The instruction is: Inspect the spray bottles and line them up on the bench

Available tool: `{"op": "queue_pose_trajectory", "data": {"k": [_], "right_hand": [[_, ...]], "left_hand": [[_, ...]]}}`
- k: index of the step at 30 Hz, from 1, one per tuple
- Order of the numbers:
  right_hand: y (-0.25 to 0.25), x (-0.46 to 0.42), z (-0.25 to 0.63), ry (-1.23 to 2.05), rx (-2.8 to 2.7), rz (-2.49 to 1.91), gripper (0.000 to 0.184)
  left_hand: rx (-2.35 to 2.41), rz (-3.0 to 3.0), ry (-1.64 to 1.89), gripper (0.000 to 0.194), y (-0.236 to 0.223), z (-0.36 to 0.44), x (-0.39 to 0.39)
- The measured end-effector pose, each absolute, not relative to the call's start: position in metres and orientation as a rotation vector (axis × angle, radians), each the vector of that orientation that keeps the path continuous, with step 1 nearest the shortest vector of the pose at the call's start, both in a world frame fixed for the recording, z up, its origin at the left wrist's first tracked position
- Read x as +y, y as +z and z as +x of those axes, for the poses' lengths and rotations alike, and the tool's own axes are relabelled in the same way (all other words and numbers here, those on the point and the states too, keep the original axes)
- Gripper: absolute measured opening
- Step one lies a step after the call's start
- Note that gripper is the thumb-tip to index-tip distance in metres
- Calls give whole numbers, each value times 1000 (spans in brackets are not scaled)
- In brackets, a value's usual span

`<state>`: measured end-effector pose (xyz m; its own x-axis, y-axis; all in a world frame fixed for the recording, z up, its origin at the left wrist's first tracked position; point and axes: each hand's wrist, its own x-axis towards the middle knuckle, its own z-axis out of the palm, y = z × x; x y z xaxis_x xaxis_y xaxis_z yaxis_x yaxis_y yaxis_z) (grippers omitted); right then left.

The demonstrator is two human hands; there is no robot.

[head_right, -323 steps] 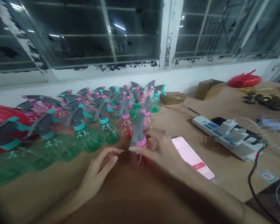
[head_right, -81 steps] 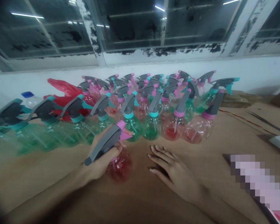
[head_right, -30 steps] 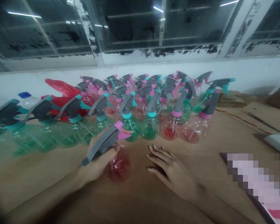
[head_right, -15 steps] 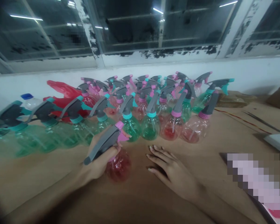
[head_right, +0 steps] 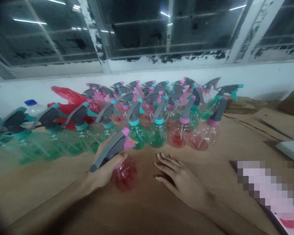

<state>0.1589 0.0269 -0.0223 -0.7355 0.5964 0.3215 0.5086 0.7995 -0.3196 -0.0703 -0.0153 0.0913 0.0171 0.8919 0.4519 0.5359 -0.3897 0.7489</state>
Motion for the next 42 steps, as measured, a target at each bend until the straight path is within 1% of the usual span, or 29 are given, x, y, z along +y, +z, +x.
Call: {"op": "queue_pose_trajectory", "data": {"k": [3, 7, 16, 21, 23, 26, 30, 33, 35, 40, 41, 42], "right_hand": [[-22, 27, 159, 306, -2573, -823, 46], [-24, 28, 159, 289, -2582, -818, 49], [-24, 27, 157, 297, -2565, -801, 50], [-14, 19, 152, 384, -2497, -812, 50], [-6, 14, 149, 426, -2476, -814, 52], [7, 6, 145, 471, -2448, -844, 61], [23, -4, 143, 545, -2406, -895, 81], [32, -9, 146, 585, -2364, -928, 87], [35, -10, 150, 605, -2324, -955, 85], [40, -8, 170, 586, -2245, -1023, 67], [40, -6, 177, 580, -2240, -1024, 64], [40, -5, 184, 579, -2238, -1021, 62]], "left_hand": [[1430, 1967, 1338, 19, 89, -69, -15], [1451, 1959, 1358, 19, 85, -68, -15], [1452, 1895, 1349, 19, 85, -67, -18], [1442, 1920, 1358, 16, 85, -66, -16], [1455, 1916, 1353, 17, 85, -62, -15], [1485, 1896, 1327, 22, 85, -53, -14], [1460, 1863, 1311, 25, 84, -35, -12], [1389, 1861, 1315, 25, 80, -16, -8], [1353, 1868, 1319, 23, 77, -1, -6], [1263, 1904, 1257, 13, 79, 35, 1], [1244, 1915, 1226, 14, 81, 41, 3], [1226, 1931, 1186, 20, 82, 46, 4]]}}
